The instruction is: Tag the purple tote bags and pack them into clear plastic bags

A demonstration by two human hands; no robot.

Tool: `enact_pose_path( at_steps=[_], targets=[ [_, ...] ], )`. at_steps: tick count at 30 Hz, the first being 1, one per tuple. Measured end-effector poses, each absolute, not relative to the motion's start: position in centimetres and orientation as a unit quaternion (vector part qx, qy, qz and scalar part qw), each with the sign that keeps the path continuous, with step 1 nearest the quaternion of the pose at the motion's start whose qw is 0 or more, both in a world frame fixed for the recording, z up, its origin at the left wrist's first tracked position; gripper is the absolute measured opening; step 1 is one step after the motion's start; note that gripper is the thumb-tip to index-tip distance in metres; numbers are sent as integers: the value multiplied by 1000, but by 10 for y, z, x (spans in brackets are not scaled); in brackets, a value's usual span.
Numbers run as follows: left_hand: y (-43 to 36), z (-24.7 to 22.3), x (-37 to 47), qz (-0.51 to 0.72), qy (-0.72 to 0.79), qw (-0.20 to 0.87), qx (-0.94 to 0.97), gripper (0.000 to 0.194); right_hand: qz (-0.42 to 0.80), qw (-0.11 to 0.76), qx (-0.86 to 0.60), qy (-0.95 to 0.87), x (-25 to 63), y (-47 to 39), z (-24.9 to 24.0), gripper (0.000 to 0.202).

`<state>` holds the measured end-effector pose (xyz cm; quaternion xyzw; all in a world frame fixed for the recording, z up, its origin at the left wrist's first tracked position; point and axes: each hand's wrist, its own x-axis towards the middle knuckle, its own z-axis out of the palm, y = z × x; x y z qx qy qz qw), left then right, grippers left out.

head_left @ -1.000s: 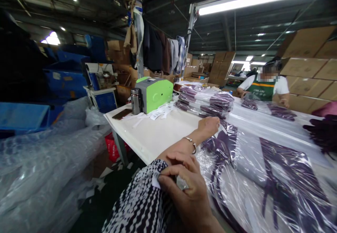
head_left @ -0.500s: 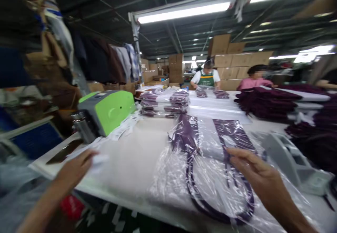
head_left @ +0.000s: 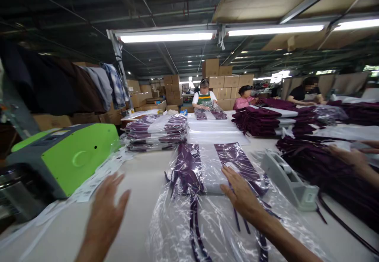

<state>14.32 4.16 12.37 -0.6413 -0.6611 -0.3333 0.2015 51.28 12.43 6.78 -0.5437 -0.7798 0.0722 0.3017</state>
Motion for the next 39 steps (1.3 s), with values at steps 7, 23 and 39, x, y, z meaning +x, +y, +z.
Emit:
enact_pose_path(
  at_steps=[7,23,39],
  targets=[
    [174,92,296,-304,-560,-23,-770,38,5,205,-573,-794,523,179,39,64],
    [172,56,213,-170,-742,-121,-638,21,17,172,-571,-802,542,195,5,66],
    [304,77,300,-199,-607,148,-755,48,85,214,-640,-733,532,273,57,72]
  ],
)
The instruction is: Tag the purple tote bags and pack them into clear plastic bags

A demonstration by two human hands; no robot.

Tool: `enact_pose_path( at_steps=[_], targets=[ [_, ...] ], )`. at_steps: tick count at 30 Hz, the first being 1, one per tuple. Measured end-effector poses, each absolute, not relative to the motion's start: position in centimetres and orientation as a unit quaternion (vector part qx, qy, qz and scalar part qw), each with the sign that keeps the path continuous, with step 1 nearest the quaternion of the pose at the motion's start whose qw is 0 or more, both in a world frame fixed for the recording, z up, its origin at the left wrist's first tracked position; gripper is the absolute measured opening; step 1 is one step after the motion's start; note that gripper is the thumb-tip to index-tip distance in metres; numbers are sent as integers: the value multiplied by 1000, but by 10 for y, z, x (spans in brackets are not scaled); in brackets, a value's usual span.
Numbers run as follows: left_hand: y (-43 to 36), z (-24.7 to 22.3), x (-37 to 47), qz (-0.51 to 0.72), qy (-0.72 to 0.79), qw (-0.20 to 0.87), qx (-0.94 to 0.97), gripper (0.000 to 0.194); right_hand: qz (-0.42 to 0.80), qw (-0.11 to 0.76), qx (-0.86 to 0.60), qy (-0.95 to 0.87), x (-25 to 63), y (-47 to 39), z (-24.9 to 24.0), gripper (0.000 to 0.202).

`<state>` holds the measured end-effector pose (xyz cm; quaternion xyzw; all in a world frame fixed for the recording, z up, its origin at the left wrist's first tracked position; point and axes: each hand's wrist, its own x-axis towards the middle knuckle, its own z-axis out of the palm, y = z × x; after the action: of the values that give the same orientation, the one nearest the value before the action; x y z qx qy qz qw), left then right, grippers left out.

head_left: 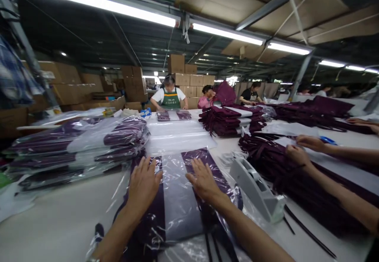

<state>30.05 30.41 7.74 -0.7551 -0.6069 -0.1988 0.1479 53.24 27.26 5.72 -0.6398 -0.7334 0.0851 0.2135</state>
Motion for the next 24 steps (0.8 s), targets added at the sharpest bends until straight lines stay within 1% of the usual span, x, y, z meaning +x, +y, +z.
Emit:
enact_pose_path(
  at_steps=[3,9,13,17,24],
  targets=[
    [335,63,304,-175,-619,135,-754,52,59,191,-686,-699,565,300,38,68],
    [400,43,307,-123,-633,109,-757,57,-1,156,-726,-670,588,379,18,71],
    [430,8,282,-83,-657,93,-743,67,16,116,-745,-657,607,425,-8,74],
    [437,-18,265,-99,-673,93,-727,75,34,105,-751,-651,629,437,-31,78],
    [439,-19,262,-107,-657,68,-743,77,13,107,-749,-654,627,433,-29,78]
  ],
)
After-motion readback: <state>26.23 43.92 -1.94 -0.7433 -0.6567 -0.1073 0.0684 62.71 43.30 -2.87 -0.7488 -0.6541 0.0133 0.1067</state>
